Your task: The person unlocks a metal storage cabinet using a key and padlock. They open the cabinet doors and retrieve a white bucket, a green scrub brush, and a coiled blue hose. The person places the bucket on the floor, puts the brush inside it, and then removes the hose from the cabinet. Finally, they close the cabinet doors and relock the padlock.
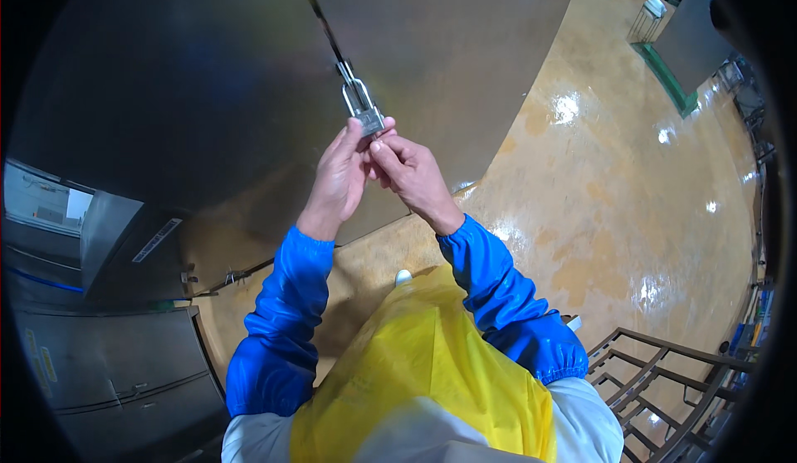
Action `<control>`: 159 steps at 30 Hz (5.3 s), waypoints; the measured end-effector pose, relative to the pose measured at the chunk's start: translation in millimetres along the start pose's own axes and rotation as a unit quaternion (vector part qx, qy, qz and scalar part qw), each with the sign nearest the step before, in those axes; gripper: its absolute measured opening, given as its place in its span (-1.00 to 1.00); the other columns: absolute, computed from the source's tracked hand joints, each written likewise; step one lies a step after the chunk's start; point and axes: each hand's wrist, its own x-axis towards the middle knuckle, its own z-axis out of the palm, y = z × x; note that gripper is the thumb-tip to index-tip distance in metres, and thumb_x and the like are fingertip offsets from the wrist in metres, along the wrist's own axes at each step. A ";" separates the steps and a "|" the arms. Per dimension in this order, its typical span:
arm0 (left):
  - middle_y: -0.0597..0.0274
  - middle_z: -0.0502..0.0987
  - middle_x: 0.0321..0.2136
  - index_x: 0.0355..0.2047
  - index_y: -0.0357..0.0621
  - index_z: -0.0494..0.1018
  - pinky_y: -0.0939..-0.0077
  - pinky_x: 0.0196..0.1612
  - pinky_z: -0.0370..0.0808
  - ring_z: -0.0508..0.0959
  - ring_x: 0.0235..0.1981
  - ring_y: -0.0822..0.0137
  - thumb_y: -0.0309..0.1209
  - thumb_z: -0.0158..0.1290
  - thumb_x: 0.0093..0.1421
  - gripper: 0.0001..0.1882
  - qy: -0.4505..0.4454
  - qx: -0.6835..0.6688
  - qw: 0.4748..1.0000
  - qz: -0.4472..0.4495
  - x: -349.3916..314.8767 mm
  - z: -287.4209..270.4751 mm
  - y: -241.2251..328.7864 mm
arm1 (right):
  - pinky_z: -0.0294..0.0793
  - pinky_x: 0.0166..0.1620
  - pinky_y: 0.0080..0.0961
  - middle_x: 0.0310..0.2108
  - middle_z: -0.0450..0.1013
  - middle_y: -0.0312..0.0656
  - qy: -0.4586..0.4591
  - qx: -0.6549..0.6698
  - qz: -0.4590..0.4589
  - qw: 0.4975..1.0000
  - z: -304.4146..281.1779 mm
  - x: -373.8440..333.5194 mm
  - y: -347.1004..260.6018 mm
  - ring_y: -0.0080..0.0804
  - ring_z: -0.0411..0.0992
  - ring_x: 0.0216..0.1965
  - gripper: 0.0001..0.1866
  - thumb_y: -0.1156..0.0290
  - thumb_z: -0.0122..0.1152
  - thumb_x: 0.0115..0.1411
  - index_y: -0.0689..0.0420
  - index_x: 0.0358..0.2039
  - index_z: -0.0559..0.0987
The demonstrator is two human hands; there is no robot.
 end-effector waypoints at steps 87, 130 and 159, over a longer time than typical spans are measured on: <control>0.23 0.63 -0.31 -0.04 -0.28 0.54 0.64 -0.36 0.57 0.60 -0.37 0.51 -0.02 -0.06 0.47 -0.49 0.060 0.173 0.983 0.029 4.5 1.4 7.7 | 0.41 -0.37 -0.60 -0.55 0.41 -0.34 0.001 -0.020 -0.049 0.999 5.1 1.1 7.6 -0.62 0.39 -0.49 -0.61 0.12 -0.01 0.50 0.14 -0.34 0.56; 0.25 0.51 -0.42 -0.36 -0.30 0.52 0.58 -0.35 0.42 0.44 -0.45 0.48 -0.52 0.19 0.28 -0.90 0.074 0.605 0.763 0.218 -59.8 42.7 5.7 | 0.40 0.17 -0.42 0.02 0.50 -0.15 0.064 -0.141 -0.206 0.966 -28.4 -46.6 -12.1 -0.42 0.44 0.12 -0.67 0.30 0.19 0.40 0.24 0.06 0.51; 0.10 0.66 -0.17 -0.03 -0.28 0.52 0.48 -0.10 0.58 0.65 -0.18 0.38 -0.16 0.02 0.45 -0.62 0.102 0.148 0.982 0.060 12.0 8.2 3.1 | 0.31 -0.44 -0.62 -0.55 0.46 -0.41 0.144 0.130 -0.006 0.981 15.7 0.2 11.1 -0.73 0.31 -0.49 -0.76 0.32 0.24 0.35 0.24 -0.38 0.62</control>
